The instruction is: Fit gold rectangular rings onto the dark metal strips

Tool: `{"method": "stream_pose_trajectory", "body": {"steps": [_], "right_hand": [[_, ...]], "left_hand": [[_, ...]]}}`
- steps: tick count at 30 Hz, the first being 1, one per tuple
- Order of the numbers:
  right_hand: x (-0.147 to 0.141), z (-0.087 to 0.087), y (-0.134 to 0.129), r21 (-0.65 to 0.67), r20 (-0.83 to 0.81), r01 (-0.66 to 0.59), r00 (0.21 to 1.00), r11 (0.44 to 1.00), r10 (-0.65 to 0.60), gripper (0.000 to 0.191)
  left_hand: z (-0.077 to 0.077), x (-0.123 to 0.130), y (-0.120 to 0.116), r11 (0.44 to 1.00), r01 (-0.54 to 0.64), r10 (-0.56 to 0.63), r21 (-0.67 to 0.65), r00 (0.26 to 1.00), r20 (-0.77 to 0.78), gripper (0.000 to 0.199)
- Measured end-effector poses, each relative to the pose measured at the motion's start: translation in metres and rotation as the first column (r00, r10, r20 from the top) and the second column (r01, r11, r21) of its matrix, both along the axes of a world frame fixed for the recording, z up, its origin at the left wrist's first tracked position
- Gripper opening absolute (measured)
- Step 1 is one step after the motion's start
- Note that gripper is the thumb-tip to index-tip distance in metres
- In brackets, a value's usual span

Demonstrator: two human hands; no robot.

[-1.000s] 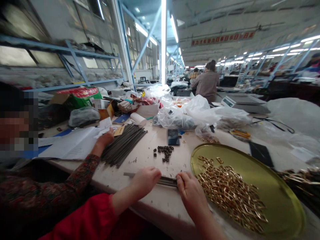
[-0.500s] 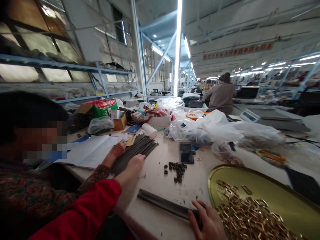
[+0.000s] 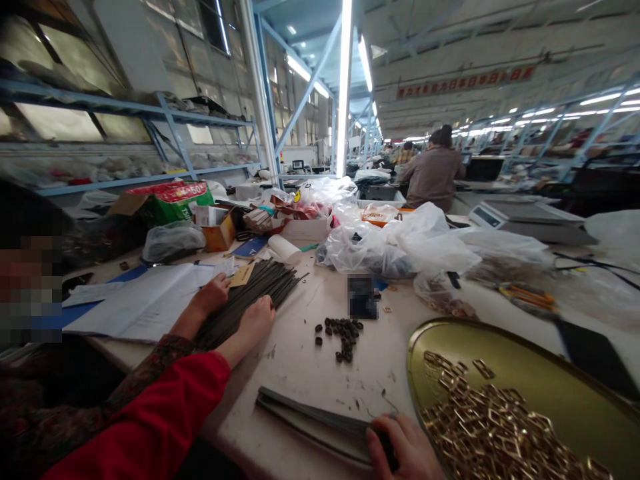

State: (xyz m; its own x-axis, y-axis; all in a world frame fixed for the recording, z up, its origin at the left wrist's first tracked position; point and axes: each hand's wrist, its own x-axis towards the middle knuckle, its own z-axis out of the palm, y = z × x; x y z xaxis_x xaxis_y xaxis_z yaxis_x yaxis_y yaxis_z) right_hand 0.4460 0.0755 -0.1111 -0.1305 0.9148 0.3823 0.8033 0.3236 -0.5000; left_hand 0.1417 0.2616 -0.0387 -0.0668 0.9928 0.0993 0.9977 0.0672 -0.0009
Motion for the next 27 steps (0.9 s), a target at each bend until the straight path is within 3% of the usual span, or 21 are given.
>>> {"method": "stream_pose_trajectory", "body": {"steps": [4, 8, 11, 13, 15, 17, 19, 22, 24, 27], "right_hand": [[-0.003, 0.003, -0.006, 0.019, -0.031, 0.083, 0.996, 0.996, -0.082, 0.021], [-0.007, 0.021, -0.015, 0.038, -0.239, 0.225, 0.948, 0.974, -0.210, 0.032], [-0.012, 0.053, -0.017, -0.190, -0.542, 0.229, 0.786, 0.955, -0.296, 0.043], [-0.015, 0.071, -0.014, -0.305, -0.716, 0.089, 0.635, 0.948, -0.290, 0.050], [-0.018, 0.081, -0.009, -0.355, -0.789, -0.016, 0.542, 0.935, -0.290, 0.049], [-0.022, 0.082, -0.004, -0.399, -0.786, -0.057, 0.534, 0.915, -0.310, 0.041], [-0.028, 0.078, 0.000, -0.437, -0.761, -0.133, 0.582, 0.890, -0.286, 0.036], [-0.035, 0.077, 0.009, -0.472, -0.665, -0.265, 0.733, 0.841, -0.142, 0.032], [-0.034, 0.082, 0.024, -0.453, -0.513, -0.235, 0.858, 0.860, -0.036, 0.032], [-0.024, 0.085, 0.059, -0.334, -0.130, -0.061, 0.991, 0.940, 0.018, 0.034]], "left_hand": [[0.014, 0.005, -0.009, 1.000, 0.022, -0.023, 0.011, 0.998, 0.051, 0.028], [0.035, 0.022, -0.054, 0.981, 0.195, -0.195, 0.012, 0.973, 0.127, 0.031], [0.043, 0.037, -0.109, 0.906, 0.423, -0.408, -0.027, 0.888, 0.214, 0.028], [0.042, 0.044, -0.143, 0.802, 0.594, -0.543, -0.061, 0.769, 0.337, 0.032], [0.038, 0.048, -0.168, 0.742, 0.663, -0.565, -0.096, 0.696, 0.443, 0.032], [0.034, 0.052, -0.180, 0.737, 0.664, -0.502, -0.123, 0.660, 0.559, 0.026], [0.032, 0.056, -0.184, 0.735, 0.658, -0.366, -0.163, 0.588, 0.721, 0.024], [0.034, 0.064, -0.178, 0.678, 0.672, -0.001, -0.297, 0.405, 0.914, 0.025], [0.034, 0.067, -0.170, 0.648, 0.666, 0.238, -0.369, 0.283, 0.929, 0.025], [0.030, 0.067, -0.158, 0.691, 0.612, 0.415, -0.384, 0.099, 0.905, 0.026]]}}
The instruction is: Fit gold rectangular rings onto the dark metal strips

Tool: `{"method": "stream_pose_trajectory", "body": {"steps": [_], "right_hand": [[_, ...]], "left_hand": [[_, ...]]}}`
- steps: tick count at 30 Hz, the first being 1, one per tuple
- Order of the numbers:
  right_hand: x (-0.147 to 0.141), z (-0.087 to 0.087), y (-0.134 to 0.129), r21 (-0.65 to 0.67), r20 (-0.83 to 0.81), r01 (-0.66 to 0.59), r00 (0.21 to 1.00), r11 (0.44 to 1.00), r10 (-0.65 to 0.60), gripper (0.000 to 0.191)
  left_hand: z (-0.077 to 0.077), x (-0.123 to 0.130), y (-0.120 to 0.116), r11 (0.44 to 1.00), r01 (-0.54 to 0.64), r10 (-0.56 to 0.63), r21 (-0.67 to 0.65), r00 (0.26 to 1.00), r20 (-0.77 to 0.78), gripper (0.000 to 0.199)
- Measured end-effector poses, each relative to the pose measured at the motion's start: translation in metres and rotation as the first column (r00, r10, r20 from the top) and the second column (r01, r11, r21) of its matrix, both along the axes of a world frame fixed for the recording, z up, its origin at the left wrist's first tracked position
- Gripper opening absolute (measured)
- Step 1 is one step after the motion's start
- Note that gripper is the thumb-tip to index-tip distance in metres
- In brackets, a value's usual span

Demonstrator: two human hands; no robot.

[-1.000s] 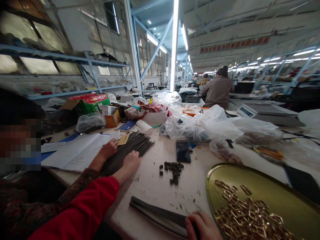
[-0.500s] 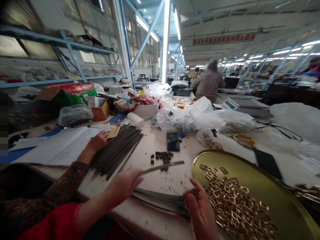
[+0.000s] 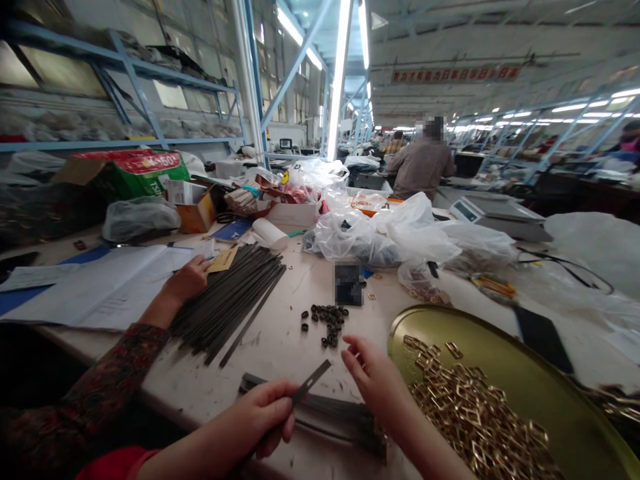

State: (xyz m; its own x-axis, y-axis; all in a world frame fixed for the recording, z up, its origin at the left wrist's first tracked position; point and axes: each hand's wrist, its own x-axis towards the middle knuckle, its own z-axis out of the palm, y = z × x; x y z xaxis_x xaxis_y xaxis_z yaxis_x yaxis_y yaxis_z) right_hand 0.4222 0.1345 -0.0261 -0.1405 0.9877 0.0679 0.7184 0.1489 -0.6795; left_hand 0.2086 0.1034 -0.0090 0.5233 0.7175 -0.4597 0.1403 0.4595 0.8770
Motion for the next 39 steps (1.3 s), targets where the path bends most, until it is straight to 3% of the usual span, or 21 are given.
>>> {"method": "stream_pose_trajectory", "body": {"steps": [3, 7, 11, 16, 20, 24, 27, 29, 31, 34, 37, 39], "right_hand": [[0.007, -0.009, 0.039, 0.083, 0.243, -0.035, 0.970, 0.996, 0.014, 0.027], [0.002, -0.030, 0.072, 0.072, 0.351, -0.104, 0.934, 0.992, 0.073, 0.021], [-0.002, -0.040, 0.081, 0.045, 0.405, -0.139, 0.908, 0.989, 0.109, 0.013], [-0.003, -0.040, 0.078, 0.055, 0.386, -0.100, 0.920, 0.993, 0.071, 0.012], [-0.004, -0.034, 0.069, 0.082, 0.276, -0.055, 0.961, 0.995, 0.031, 0.016], [0.000, -0.024, 0.036, 0.068, 0.084, -0.007, 0.996, 0.998, 0.001, 0.013], [0.001, -0.013, -0.003, 0.024, -0.076, 0.024, 0.997, 0.999, -0.022, 0.018], [0.000, -0.005, -0.030, -0.061, -0.259, 0.044, 0.964, 0.997, -0.059, 0.033], [-0.003, 0.001, -0.053, -0.203, -0.479, 0.063, 0.864, 0.977, -0.156, 0.040], [-0.009, 0.004, -0.076, -0.401, -0.714, 0.063, 0.603, 0.914, -0.355, 0.037], [-0.016, 0.004, -0.086, -0.515, -0.821, 0.017, 0.277, 0.857, -0.499, 0.034], [-0.021, 0.004, -0.088, -0.570, -0.817, -0.002, 0.108, 0.822, -0.566, 0.034]], "left_hand": [[-0.005, -0.004, 0.009, 0.987, -0.121, 0.127, -0.106, 0.990, 0.057, 0.026], [-0.006, -0.009, 0.017, 0.966, -0.157, 0.175, -0.206, 0.982, 0.074, 0.025], [-0.006, -0.011, 0.020, 0.957, -0.182, 0.202, -0.225, 0.977, 0.069, 0.025], [-0.003, -0.007, 0.013, 0.962, -0.176, 0.194, -0.207, 0.978, 0.070, 0.026], [0.003, -0.006, -0.001, 0.961, -0.185, 0.208, -0.206, 0.973, 0.097, 0.033], [0.006, -0.008, -0.015, 0.980, -0.157, 0.166, -0.119, 0.984, 0.065, 0.036], [0.005, -0.008, -0.026, 0.991, -0.091, 0.096, 0.095, 0.994, -0.047, 0.037], [0.007, -0.007, -0.033, 0.954, -0.017, 0.071, 0.298, 0.983, -0.170, 0.037], [0.011, -0.005, -0.041, 0.864, 0.094, 0.079, 0.494, 0.945, -0.317, 0.035], [0.019, -0.002, -0.054, 0.708, 0.267, 0.154, 0.654, 0.845, -0.512, 0.035], [0.022, -0.003, -0.062, 0.634, 0.354, 0.205, 0.688, 0.781, -0.590, 0.035], [0.021, -0.004, -0.065, 0.606, 0.372, 0.229, 0.703, 0.765, -0.602, 0.034]]}}
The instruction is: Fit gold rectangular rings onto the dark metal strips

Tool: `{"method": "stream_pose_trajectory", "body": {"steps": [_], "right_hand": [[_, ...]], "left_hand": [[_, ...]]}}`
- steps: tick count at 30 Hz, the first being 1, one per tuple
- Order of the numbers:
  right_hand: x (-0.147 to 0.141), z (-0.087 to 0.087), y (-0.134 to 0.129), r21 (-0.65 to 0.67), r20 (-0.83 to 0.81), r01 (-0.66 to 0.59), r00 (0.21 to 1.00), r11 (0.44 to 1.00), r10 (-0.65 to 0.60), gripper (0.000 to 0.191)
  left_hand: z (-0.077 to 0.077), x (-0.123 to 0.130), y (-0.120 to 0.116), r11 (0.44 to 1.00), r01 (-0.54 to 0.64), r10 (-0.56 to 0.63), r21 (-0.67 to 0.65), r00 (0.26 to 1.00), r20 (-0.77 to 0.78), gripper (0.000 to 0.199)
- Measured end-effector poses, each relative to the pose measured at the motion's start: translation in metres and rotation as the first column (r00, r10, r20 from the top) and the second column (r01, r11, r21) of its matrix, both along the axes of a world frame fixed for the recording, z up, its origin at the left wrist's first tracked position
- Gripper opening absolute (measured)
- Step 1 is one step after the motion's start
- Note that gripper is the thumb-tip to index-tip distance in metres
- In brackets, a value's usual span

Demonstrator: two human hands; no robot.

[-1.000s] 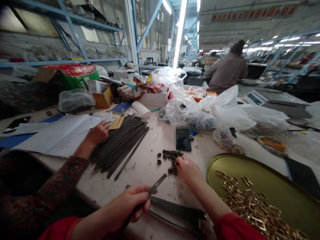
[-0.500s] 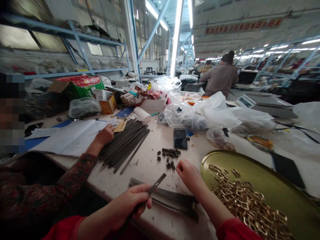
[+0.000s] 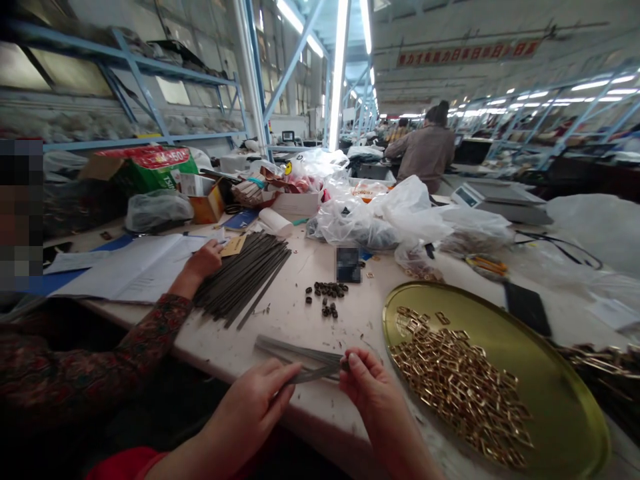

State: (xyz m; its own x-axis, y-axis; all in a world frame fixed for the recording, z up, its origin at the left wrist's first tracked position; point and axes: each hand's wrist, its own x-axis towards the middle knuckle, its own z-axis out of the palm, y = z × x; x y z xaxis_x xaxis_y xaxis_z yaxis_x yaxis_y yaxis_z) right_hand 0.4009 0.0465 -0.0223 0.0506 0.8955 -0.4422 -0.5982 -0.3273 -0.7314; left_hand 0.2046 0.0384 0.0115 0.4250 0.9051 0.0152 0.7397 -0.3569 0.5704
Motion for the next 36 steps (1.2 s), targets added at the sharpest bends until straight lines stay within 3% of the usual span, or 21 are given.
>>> {"method": "stream_pose_trajectory", "body": {"steps": [8, 12, 15, 18, 25, 31, 36], "right_hand": [[-0.010, -0.007, -0.010, -0.113, -0.205, 0.124, 0.968, 0.986, -0.145, 0.035], [0.004, -0.011, -0.011, -0.109, -0.271, 0.186, 0.940, 0.976, -0.209, 0.030], [0.016, -0.012, -0.011, -0.085, -0.268, 0.234, 0.931, 0.969, -0.248, 0.026], [0.018, -0.011, -0.014, -0.098, -0.240, 0.275, 0.926, 0.957, -0.291, 0.025], [-0.007, -0.002, -0.025, -0.134, -0.316, 0.163, 0.928, 0.977, -0.198, 0.028], [-0.016, -0.004, -0.031, -0.155, -0.293, 0.127, 0.941, 0.980, -0.169, 0.032], [-0.016, -0.004, -0.035, -0.154, -0.227, 0.115, 0.963, 0.981, -0.149, 0.034]], "left_hand": [[-0.010, -0.002, 0.002, 0.997, -0.014, 0.015, 0.070, 1.000, -0.022, 0.032], [-0.011, 0.000, 0.003, 0.995, 0.043, -0.037, -0.094, 0.997, 0.065, 0.031], [-0.009, 0.005, 0.006, 0.945, 0.115, -0.074, -0.305, 0.987, 0.142, 0.030], [-0.006, 0.013, 0.009, 0.901, 0.161, -0.094, -0.404, 0.979, 0.180, 0.031], [0.007, 0.026, 0.013, 0.878, 0.155, -0.026, -0.453, 0.960, 0.280, 0.032], [0.007, 0.022, 0.008, 0.903, 0.054, 0.034, -0.425, 0.980, 0.196, 0.028], [0.007, 0.017, 0.002, 0.907, 0.051, 0.011, -0.419, 0.989, 0.146, 0.028]]}}
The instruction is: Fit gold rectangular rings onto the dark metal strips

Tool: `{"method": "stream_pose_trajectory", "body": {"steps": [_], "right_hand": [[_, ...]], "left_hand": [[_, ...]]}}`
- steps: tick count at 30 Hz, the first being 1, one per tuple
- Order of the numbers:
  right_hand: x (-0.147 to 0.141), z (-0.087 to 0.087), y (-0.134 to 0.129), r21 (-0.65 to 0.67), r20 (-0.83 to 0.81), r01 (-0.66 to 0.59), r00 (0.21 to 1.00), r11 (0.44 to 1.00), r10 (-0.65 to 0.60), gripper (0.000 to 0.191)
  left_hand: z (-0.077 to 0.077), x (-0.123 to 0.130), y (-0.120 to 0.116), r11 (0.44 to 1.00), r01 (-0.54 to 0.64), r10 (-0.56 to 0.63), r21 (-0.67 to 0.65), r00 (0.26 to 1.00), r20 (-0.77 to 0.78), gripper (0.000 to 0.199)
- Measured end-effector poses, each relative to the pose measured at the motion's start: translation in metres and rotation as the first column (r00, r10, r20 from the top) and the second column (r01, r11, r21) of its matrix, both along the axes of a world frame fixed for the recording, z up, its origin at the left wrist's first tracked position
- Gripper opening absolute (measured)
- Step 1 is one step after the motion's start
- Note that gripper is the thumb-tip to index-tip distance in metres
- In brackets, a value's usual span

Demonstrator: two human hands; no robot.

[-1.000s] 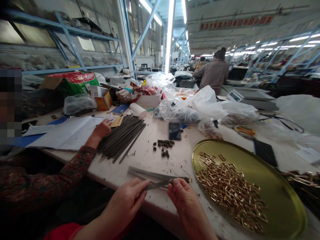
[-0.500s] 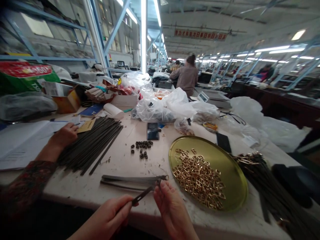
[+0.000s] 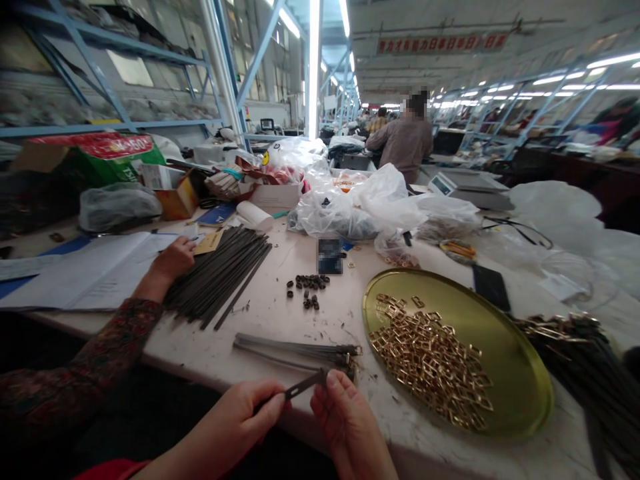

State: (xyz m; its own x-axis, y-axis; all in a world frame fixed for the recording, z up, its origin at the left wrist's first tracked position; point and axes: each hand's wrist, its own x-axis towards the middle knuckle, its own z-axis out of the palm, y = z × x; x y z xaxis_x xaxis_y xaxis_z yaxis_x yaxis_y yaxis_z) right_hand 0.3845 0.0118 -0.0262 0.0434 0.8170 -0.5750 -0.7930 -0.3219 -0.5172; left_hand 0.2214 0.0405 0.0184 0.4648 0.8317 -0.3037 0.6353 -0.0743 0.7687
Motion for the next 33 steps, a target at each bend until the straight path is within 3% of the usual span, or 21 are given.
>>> {"method": "stream_pose_trajectory", "body": {"steps": [3, 7, 14, 17, 19, 23, 29, 33], "right_hand": [[-0.003, -0.005, -0.002, 0.076, 0.131, -0.076, 0.989, 0.994, 0.065, 0.030], [-0.006, -0.012, -0.005, 0.181, 0.417, -0.231, 0.898, 0.956, 0.138, 0.029], [-0.005, -0.019, -0.010, 0.118, 0.534, -0.300, 0.823, 0.947, 0.195, 0.035], [-0.008, -0.030, -0.010, 0.149, 0.620, -0.280, 0.774, 0.948, 0.132, 0.028], [-0.009, -0.036, -0.010, 0.164, 0.603, -0.269, 0.789, 0.949, 0.119, 0.027], [-0.005, -0.038, -0.009, 0.118, 0.488, -0.336, 0.839, 0.934, 0.240, 0.030], [-0.007, -0.031, -0.008, 0.152, 0.495, -0.384, 0.827, 0.911, 0.266, 0.030], [-0.006, -0.033, -0.009, 0.167, 0.518, -0.403, 0.813, 0.900, 0.268, 0.032]], "left_hand": [[-0.001, 0.000, -0.002, 0.999, 0.039, -0.039, 0.004, 0.999, -0.019, 0.030], [-0.005, 0.002, -0.002, 0.997, 0.073, -0.073, 0.032, 0.997, -0.015, 0.032], [-0.013, 0.002, -0.001, 0.997, 0.060, -0.057, 0.052, 0.996, -0.069, 0.028], [-0.016, 0.002, -0.001, 0.997, 0.057, -0.053, 0.050, 0.995, -0.086, 0.028], [-0.019, 0.002, 0.000, 0.997, 0.069, -0.065, 0.043, 0.994, -0.089, 0.027], [-0.024, 0.004, 0.000, 0.997, 0.074, -0.071, 0.028, 0.994, -0.084, 0.028], [-0.021, 0.012, -0.002, 0.996, 0.085, -0.085, -0.004, 0.995, -0.043, 0.030], [-0.018, 0.009, -0.003, 0.992, 0.099, -0.094, -0.075, 0.993, 0.068, 0.032]]}}
